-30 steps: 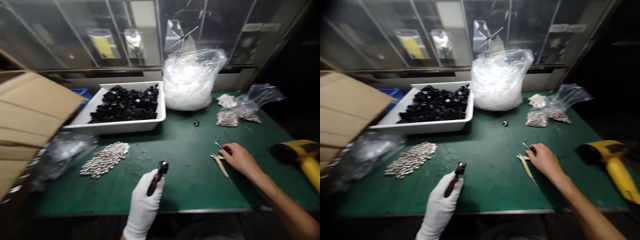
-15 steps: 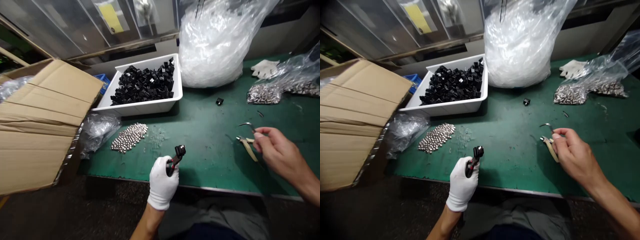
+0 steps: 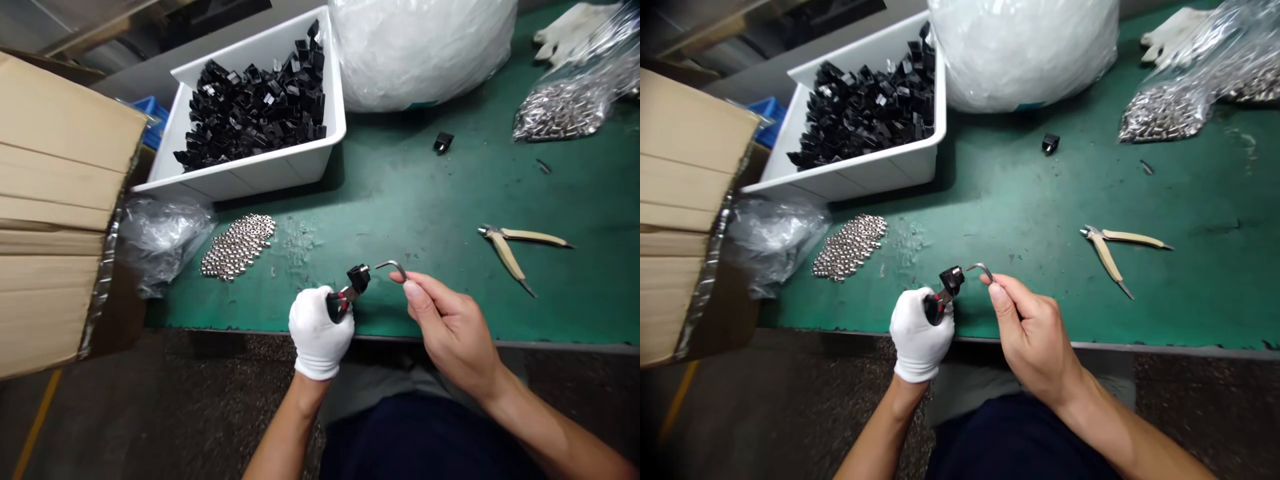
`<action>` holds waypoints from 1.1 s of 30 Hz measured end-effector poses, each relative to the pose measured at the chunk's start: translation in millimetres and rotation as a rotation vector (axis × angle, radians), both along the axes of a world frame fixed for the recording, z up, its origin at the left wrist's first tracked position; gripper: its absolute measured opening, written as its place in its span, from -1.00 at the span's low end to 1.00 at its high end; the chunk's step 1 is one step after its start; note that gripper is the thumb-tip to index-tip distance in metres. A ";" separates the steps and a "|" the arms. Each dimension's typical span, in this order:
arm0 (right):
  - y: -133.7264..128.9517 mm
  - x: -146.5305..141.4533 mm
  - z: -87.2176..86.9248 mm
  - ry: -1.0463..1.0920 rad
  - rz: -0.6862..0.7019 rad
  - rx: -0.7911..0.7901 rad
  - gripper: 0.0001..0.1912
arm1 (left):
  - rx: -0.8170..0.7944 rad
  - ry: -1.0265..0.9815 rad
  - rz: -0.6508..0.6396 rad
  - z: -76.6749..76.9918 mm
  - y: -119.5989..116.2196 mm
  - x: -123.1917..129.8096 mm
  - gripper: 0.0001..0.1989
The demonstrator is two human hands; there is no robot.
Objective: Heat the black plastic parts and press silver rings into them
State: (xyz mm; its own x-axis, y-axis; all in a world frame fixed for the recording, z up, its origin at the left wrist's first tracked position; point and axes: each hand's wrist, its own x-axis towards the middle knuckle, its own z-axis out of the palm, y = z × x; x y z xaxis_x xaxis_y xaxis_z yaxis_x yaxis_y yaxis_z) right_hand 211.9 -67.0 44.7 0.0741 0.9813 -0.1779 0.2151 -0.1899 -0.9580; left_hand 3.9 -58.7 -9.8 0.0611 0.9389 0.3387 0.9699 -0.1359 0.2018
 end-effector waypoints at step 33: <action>-9.6 -28.6 -1.3 0.192 0.036 -0.068 -0.68 | -0.050 -0.136 -0.040 8.2 -2.4 2.2 -0.85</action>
State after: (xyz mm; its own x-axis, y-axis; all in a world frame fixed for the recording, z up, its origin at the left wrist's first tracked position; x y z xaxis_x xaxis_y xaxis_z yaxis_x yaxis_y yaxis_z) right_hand 183.3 -76.7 43.5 -0.0024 0.9678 -0.2516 0.0376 -0.2513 -0.9672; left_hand 6.1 -61.1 -1.6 0.0557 0.9525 0.2994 0.9271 -0.1607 0.3386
